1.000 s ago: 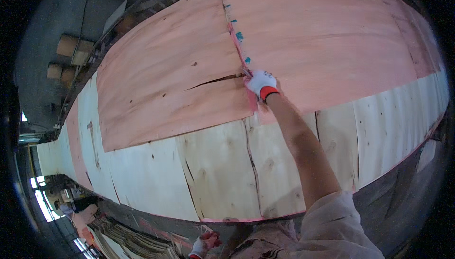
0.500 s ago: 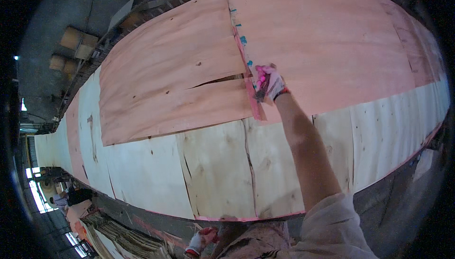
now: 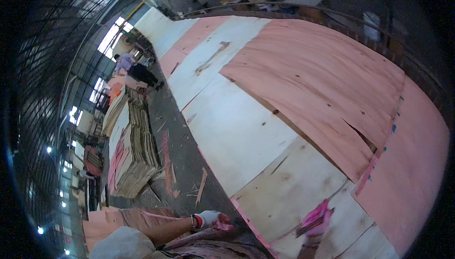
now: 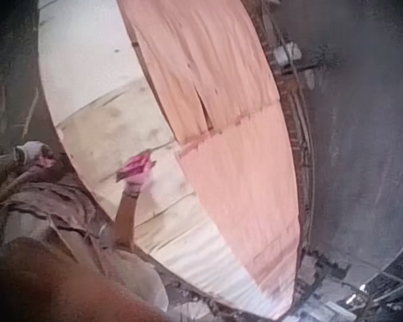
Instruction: The person removes strips of wood veneer, fetches wood veneer sheets from stacks to lay them across a long work surface, and tears excess veneer material from the edges.
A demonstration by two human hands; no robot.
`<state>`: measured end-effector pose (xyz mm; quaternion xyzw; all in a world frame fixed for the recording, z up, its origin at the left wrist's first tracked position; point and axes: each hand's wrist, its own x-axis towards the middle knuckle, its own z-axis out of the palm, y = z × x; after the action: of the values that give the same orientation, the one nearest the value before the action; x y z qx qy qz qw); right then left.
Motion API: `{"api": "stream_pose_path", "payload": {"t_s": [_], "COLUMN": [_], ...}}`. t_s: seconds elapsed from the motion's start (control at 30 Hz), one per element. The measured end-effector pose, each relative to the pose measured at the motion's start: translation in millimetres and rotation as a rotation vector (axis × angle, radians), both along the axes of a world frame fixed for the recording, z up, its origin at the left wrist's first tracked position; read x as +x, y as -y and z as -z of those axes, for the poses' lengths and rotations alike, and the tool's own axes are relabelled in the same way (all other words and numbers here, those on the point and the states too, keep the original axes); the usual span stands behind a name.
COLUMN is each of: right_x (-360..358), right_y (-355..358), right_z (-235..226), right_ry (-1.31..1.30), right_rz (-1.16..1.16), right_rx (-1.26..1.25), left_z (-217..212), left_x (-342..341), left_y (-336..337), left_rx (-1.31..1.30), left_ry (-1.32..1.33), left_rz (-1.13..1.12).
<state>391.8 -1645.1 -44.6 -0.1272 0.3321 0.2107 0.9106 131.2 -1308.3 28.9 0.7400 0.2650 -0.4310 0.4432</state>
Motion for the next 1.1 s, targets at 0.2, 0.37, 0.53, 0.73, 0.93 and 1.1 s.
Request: {"api": "stream_pose_path", "payload": {"t_s": [0.2,0.37,0.53,0.73,0.93,1.1], "right_x": [-110.2,-130.6,-155.6,-211.4,-289.8,-319.7], "right_y": [-69.2,-136.8,-217.1,-342.9,-515.9,-652.8], "right_z": [-19.6,-51.6,-106.1,-117.2,-153.3,-177.9], "right_ry": [-0.062,0.040,0.212,0.152,0.278,0.557], "right_rz": [-0.411,-0.612,-0.646,-0.621,-1.033,-1.246], "right_rx": [0.236,0.075,-0.178,-0.350,-0.260,-0.053], "left_z": [-42.9,-72.3,-79.0,-57.1,-96.8,-88.0], "left_x": [-18.6,-73.9,-161.1,-269.8,-334.3,-385.5], "left_y": [-14.0,-59.2,-138.4,-228.4,-337.9,-430.1], "left_rx": [0.015,0.120,0.054,-0.291,-0.481,-0.176], "left_ry": [0.044,0.044,0.053,0.590,0.984,0.937], "left_rz": [-0.008,-0.177,-0.339,-0.881,-1.220,-1.324]}}
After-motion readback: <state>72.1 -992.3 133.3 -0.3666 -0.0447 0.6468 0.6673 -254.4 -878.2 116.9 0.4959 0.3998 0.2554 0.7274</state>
